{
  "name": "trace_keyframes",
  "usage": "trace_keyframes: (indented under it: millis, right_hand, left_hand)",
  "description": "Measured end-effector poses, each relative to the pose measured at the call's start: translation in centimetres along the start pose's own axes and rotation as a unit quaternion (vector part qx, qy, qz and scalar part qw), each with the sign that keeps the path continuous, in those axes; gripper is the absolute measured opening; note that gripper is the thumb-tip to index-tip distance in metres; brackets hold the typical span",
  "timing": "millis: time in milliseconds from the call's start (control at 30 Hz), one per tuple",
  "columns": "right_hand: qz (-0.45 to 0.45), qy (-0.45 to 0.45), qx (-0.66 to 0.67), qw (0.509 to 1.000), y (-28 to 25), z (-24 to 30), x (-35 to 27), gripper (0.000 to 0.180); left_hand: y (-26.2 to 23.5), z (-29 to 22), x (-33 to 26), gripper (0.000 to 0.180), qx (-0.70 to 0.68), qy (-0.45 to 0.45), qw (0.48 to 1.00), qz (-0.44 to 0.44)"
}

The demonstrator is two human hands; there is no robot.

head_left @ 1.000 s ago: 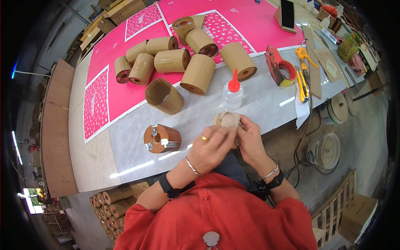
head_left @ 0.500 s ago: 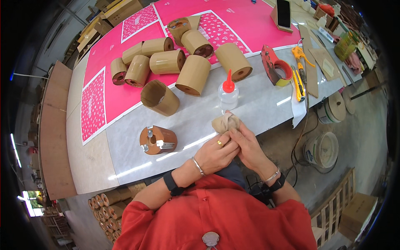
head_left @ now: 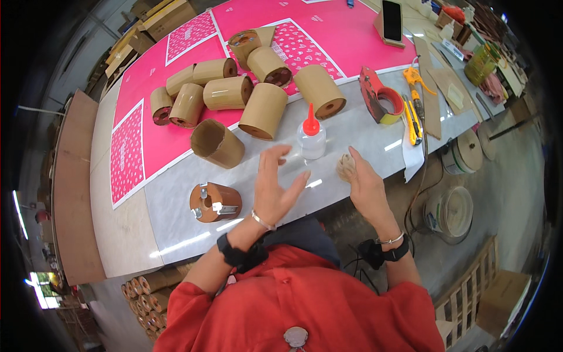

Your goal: The recorder is cleaning wooden cylindrical furniture components with a cloth and solvent, then sliding a protective paper sleeve over them.

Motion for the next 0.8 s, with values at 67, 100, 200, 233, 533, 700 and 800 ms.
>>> trace_keyframes:
  millis: [67, 100, 200, 233, 533, 700, 800]
  right_hand:
    - [-0.001, -0.002, -0.313, 0.95, 0.5, -0.8, -0.4, 0.037]
    - [-0.002, -0.007, -0.316, 0.949, 0.7, -1.0, -0.6, 0.037]
    - [0.018, -0.061, -0.384, 0.921, 2.2, -1.1, -1.2, 0.045]
    - [-0.016, -0.119, -0.391, 0.913, 2.4, -0.4, -1.3, 0.045]
    - [-0.067, -0.267, -0.456, 0.846, 2.9, 1.4, -1.1, 0.048]
    - [0.038, -0.213, -0.455, 0.864, 2.3, -2.1, -0.2, 0.049]
    - [0.014, -0.21, -0.339, 0.917, 0.8, -1.3, 0.7, 0.041]
  left_hand:
    - [0.7, 2.7, 0.8, 0.062, -0.008, -0.056, 0.998, -0.018]
    - [1.6, 4.0, 0.9, 0.071, -0.026, -0.098, 0.995, -0.018]
    - [3.9, 6.7, 1.1, 0.083, -0.036, -0.137, 0.99, -0.01]
    - [4.6, 7.3, 1.2, 0.088, -0.03, -0.135, 0.99, 0.004]
    - [5.1, 7.1, 1.9, 0.076, -0.067, -0.17, 0.982, 0.052]
    - [2.4, 4.5, 1.9, 0.069, 0.023, -0.102, 0.994, 0.037]
    - [1.0, 3.4, 2.0, 0.067, 0.065, -0.071, 0.994, 0.047]
Point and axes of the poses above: each hand's wrist, its own x-axis towards the middle knuckle, its own y-axis out of the palm, z = x × y, the point moved 6 cm from there along x, towards the middle knuckle, and after that the axes turned 12 degrees about y, right-handed, at the moved point
